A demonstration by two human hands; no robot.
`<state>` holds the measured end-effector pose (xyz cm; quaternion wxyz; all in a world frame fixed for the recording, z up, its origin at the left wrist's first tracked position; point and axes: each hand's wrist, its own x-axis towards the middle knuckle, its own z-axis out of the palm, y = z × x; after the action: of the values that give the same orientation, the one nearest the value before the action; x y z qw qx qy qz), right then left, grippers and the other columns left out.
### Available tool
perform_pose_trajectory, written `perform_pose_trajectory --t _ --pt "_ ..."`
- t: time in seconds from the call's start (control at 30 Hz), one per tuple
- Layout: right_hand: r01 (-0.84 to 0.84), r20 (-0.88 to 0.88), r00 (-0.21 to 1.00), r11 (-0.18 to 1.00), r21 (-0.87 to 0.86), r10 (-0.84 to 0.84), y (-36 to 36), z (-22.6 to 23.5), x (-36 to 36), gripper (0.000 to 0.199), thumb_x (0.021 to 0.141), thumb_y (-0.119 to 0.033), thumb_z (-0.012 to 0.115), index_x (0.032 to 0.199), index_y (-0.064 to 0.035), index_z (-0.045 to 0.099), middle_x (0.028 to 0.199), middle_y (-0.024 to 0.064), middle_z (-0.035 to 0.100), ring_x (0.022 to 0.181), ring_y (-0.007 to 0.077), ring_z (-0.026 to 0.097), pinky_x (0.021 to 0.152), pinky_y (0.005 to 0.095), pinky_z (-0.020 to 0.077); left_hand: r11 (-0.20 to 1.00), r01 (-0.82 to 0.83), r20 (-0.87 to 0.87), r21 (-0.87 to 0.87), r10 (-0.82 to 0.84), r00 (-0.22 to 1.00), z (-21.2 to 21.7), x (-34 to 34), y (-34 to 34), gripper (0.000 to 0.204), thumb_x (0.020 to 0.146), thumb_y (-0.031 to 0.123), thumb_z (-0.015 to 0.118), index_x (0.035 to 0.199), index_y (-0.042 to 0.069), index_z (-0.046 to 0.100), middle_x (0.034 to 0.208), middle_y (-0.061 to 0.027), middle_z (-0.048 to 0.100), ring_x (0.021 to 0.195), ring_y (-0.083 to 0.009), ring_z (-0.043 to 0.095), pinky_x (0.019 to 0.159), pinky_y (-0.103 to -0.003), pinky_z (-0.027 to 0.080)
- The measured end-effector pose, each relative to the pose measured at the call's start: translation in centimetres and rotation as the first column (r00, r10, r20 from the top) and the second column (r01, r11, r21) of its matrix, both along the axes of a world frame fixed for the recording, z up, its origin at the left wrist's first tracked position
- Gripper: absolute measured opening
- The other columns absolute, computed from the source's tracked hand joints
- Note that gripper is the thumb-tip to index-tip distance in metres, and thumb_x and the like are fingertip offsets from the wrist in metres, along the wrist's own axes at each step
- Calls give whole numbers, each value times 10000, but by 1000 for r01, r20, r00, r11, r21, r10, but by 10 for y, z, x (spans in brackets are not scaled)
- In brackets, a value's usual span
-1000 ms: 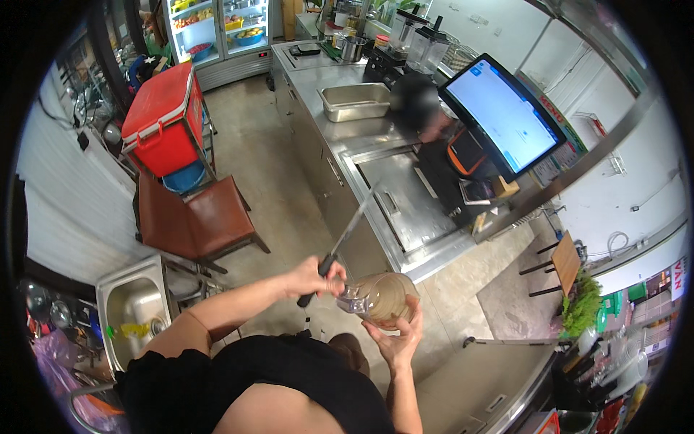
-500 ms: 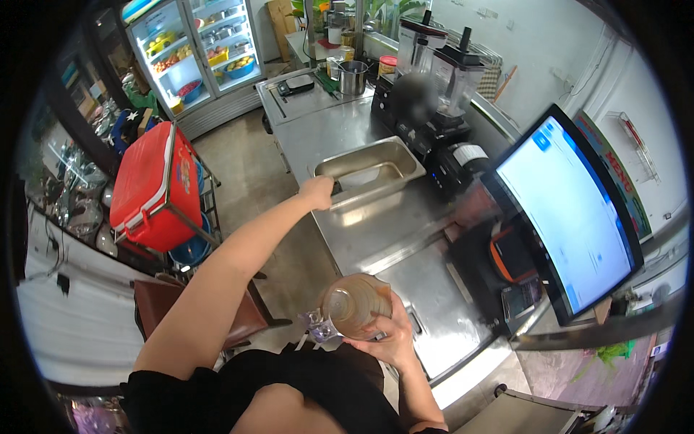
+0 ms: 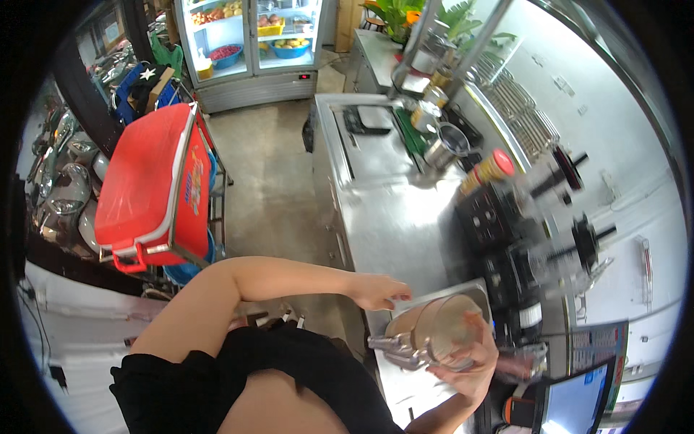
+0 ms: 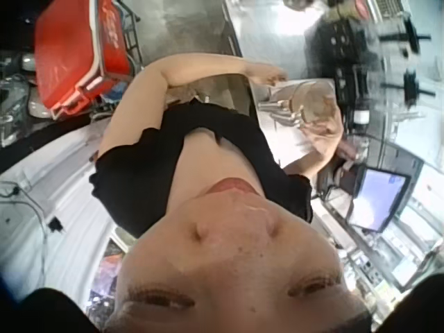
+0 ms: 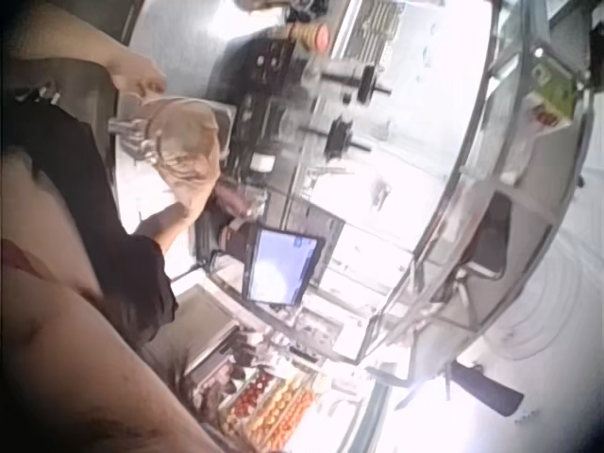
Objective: The person assembles a juicer by attaching the lid and inserting the pusher, then moves to the sink to wash a purple cloth with dish soap. After rinsing, the person wipes a stainless steel counter and places a plastic cup on the counter.
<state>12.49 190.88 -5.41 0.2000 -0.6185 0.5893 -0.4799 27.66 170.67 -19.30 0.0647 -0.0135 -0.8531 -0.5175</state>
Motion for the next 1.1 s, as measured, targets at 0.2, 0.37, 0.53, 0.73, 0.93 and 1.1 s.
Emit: perform_pose_trajectory --t 0.2,0.37,0.53,0.73,0.93,1.1 --pt "-48 -131 991 996 -70 39 -237 7 61 419 400 -183 873 600 -51 529 1192 226 476 1094 362 486 840 416 430 904 -329 218 271 275 936 46 144 -213 318 896 201 510 1149 12 465 1098 -79 554 994 -146 525 852 -294 412" --pt "-190 -226 962 968 -161 152 -457 -22 113 393 413 -186 869 596 -66 542 1183 214 499 1078 359 514 839 400 441 797 -342 14 498 387 922 51 220 -363 407 873 329 549 1146 32 488 1107 -52 548 1008 -129 511 867 -282 398" --pt "-430 -196 894 895 -119 403 -685 -49 174 363 476 -226 845 596 -71 540 1184 213 502 1057 343 525 850 357 444 786 -600 79 149 595 800 50 291 -499 498 749 304 709 1113 26 514 1070 -67 569 991 -146 527 877 -300 400" --pt "-570 -152 817 819 -69 556 -901 -45 253 394 519 -241 844 723 -70 553 1244 218 442 1121 365 473 887 397 424 454 -728 188 513 768 612 53 362 -671 283 695 29 727 926 39 564 889 -65 634 836 -125 581 757 -265 458" --pt "-360 23 933 932 36 359 -1065 -83 275 683 579 -233 810 1185 -161 504 1383 194 255 1229 364 352 967 401 376 455 -654 51 604 797 601 1 367 -873 248 711 -53 657 912 24 534 775 -24 587 702 -93 551 658 -222 449" --pt "74 -242 967 997 -17 -76 -1145 -124 268 312 665 -149 727 949 -99 608 1281 161 408 1229 365 354 1021 421 306 711 -543 215 446 504 837 -3 313 -1042 224 741 27 651 929 31 529 741 -16 554 672 -94 510 629 -231 423"
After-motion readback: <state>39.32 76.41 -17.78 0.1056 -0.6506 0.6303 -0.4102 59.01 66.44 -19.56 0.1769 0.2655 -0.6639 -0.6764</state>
